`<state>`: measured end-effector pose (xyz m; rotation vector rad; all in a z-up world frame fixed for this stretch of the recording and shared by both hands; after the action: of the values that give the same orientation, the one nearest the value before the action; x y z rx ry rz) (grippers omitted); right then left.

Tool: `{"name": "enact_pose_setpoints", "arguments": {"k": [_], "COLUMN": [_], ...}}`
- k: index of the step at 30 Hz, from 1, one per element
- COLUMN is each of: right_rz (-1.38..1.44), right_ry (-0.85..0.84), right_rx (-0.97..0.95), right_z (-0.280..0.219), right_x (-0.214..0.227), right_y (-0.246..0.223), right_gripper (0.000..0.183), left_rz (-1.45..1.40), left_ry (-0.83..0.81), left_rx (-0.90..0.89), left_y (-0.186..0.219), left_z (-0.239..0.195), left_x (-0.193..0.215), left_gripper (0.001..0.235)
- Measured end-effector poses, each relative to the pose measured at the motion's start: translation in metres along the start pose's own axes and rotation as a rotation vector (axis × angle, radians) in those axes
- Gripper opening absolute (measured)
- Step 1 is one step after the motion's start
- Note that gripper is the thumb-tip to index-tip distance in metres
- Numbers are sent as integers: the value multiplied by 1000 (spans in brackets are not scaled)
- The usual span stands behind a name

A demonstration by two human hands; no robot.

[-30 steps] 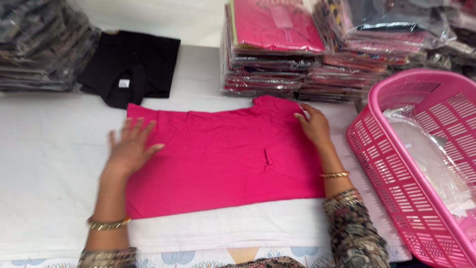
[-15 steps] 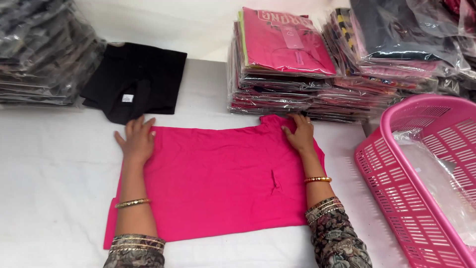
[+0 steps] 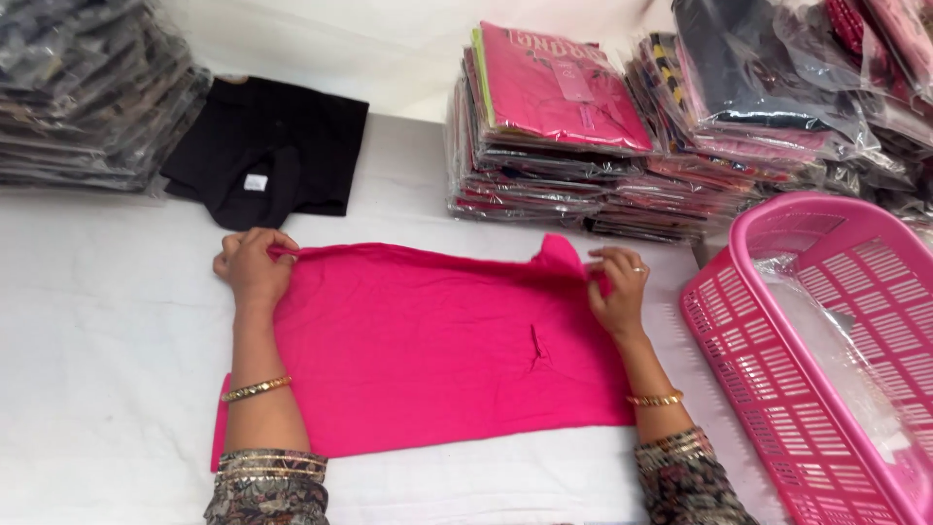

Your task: The person folds a pink t-shirt on a table, places it into a clear plastic bag, and sets it aside. They then fold a second, darker pink t-shirt and place it on a stack of other folded clothes.

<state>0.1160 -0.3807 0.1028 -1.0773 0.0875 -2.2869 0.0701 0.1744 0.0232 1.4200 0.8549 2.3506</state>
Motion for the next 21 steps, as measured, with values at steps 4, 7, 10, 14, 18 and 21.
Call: {"name": "enact_pose_setpoints", "arguments": {"k": [4, 7, 10, 14, 18, 21], "right_rz": [-52, 73, 108, 126, 225, 315], "right_ry": [-275, -236, -158, -379, -499, -336], "right_rx": [2, -196, -286, -174, -581, -478], "right_z": [-37, -53, -48, -31, -42, -66], "right_x": [27, 33, 34, 14, -12, -26], "right_y": [-6, 20, 20, -15, 7, 66], "right_gripper": [30, 39, 53, 69, 64, 36], "left_rz": [-52, -107, -41, 58, -98, -76], "left_ry": [-14, -78, -123, -72, -102, -112], "left_rx": [7, 13, 15, -6, 260, 248], "left_y": [-9, -9, -18, -20, -34, -33], "left_z": [0, -1, 0, -3, -6, -5], "left_x": [1, 9, 7, 8, 8, 12], "left_gripper": [12, 50, 69, 71, 65, 38]}}
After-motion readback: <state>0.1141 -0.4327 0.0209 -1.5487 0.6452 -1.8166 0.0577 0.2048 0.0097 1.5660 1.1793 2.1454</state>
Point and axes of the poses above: each hand's wrist, its own z-axis towards the middle knuckle, its own x-axis out of the back of the hand, y = z × x, the point moved 5 cm from there along z, towards the middle knuckle, and after that the axes turned 10 degrees about -x, right-handed, at the moved point
